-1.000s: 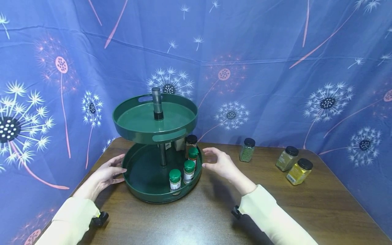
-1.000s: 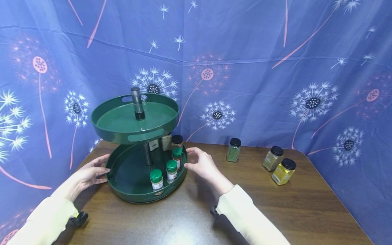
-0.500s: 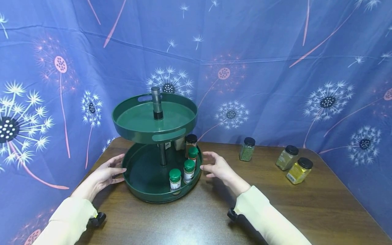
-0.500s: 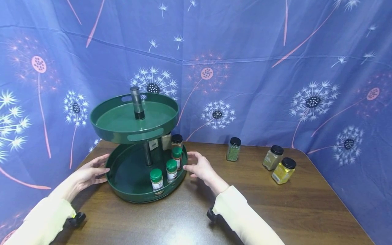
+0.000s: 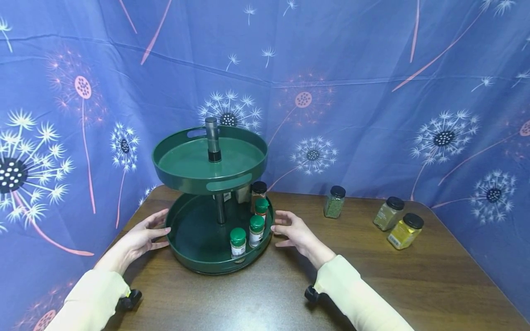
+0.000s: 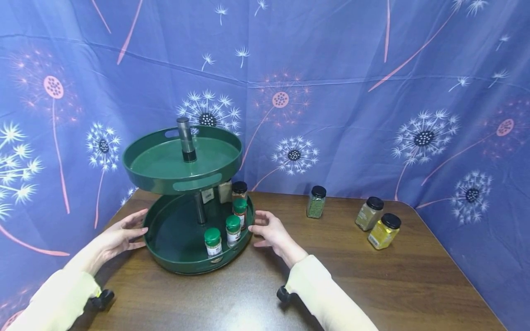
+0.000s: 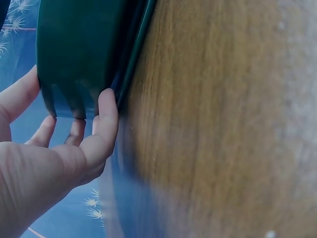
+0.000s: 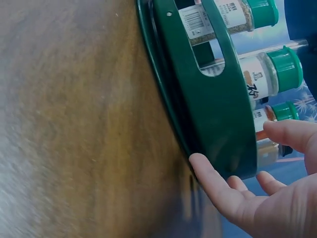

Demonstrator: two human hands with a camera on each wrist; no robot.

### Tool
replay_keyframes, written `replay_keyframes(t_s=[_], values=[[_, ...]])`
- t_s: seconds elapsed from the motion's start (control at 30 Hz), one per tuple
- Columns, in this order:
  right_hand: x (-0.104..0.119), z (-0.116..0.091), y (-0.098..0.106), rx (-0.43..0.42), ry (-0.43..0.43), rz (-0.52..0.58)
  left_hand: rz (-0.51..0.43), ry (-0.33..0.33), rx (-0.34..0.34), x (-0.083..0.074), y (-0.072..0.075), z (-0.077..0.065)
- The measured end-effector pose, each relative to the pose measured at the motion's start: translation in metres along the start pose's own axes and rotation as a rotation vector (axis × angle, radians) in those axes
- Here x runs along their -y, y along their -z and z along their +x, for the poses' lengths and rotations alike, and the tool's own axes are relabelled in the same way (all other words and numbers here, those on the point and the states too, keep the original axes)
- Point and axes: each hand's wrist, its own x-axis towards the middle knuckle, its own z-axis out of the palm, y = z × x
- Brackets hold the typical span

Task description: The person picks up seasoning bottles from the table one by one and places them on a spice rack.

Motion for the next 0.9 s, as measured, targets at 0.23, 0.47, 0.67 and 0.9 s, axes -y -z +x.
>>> replay_keyframes(t_s=[0.23, 0.47, 0.67, 0.9], values=[[-0.011, 0.002, -0.002, 0.009, -0.058, 0.077, -0.005, -0.003, 0.002, -0.001, -0.002, -0.001], [-0.015, 0.003, -0.005, 0.004, -0.063, 0.154, -0.008, 0.008, -0.009, -0.001, -0.003, -0.001], [-0.017, 0.005, -0.006, 0.002, -0.077, 0.230, -0.018, 0.009, -0.010, 0.000, -0.003, 0.000], [-0.018, 0.007, -0.007, -0.006, -0.065, 0.255, -0.024, 0.011, -0.009, 0.001, -0.002, -0.001]])
